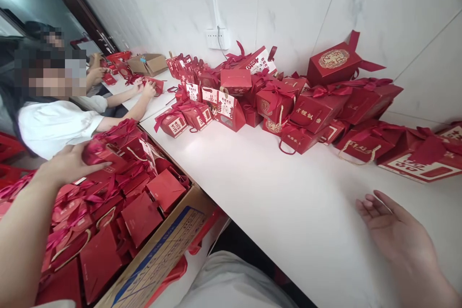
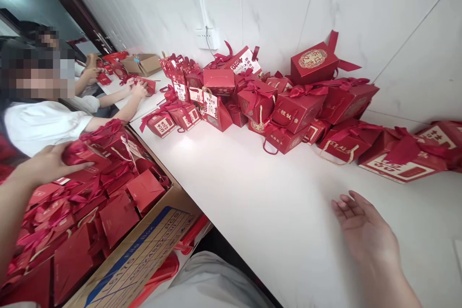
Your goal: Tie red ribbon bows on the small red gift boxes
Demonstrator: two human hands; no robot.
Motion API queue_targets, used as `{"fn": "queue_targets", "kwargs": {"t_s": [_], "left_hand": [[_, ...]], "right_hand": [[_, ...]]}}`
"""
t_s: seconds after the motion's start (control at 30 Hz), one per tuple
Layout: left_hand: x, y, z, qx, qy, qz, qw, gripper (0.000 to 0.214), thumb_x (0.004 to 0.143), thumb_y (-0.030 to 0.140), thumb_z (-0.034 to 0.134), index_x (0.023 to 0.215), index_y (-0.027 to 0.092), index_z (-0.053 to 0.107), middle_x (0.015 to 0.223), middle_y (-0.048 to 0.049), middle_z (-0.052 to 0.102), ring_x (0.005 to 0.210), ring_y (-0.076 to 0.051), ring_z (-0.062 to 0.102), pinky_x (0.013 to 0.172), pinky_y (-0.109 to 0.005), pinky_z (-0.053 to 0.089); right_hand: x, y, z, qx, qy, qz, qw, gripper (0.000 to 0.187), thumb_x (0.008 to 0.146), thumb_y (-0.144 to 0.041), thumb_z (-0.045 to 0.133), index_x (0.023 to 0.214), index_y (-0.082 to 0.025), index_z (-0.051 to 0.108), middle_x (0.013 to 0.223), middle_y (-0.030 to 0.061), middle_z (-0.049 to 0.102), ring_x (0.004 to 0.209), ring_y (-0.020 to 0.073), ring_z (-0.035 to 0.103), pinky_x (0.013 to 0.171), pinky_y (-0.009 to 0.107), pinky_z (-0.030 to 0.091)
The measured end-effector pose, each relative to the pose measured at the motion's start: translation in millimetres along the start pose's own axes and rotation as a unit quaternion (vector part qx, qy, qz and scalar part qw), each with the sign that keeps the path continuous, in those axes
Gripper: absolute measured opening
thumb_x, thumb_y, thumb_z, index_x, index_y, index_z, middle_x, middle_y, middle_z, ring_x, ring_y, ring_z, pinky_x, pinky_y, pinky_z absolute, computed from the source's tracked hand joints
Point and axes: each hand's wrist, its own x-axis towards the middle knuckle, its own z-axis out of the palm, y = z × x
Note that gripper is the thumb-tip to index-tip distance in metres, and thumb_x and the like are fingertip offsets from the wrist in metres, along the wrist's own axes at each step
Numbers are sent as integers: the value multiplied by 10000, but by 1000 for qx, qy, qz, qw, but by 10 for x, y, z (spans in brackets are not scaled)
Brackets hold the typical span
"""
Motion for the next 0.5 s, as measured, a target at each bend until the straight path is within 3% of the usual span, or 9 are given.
{"fn": "queue_targets", "kwargs": {"t_s": [0.13,0.27,0.4,0.5], "left_hand": [[188,141,408,-51,29,34,998,1373,620,1018,159,1557,15,159,1652,-248,103,1524,-399,163,1189,-502,256],[244,160,594,-59,19,26,998,1418,592,1027,154,1535,-30,204,1644,-282,111,1538,-388,111,1205,-515,209],[176,262,403,-83,24,-19,996,1173,722,946,158,1575,141,193,1672,-209,73,1523,-429,103,1148,-691,148],[102,498,57,-125,137,-59,981,996,822,835,195,1547,157,268,1607,-172,296,1426,-420,313,1118,-647,280]], "right_hand": [[27,38,-13,-19,-15,-23,999,79,699,-150,709,776,-168,711,787,57,626,702,132,644,652,201,644],[38,52,-10,-32,-23,-29,999,86,672,-195,742,757,-189,732,785,61,617,711,135,636,664,206,641],[20,60,8,-42,-20,-43,998,59,675,-212,740,734,-206,748,803,87,619,712,144,636,662,199,638],[10,66,14,-42,-20,-44,998,51,690,-206,735,738,-215,750,819,95,628,720,147,641,659,197,640]]}}
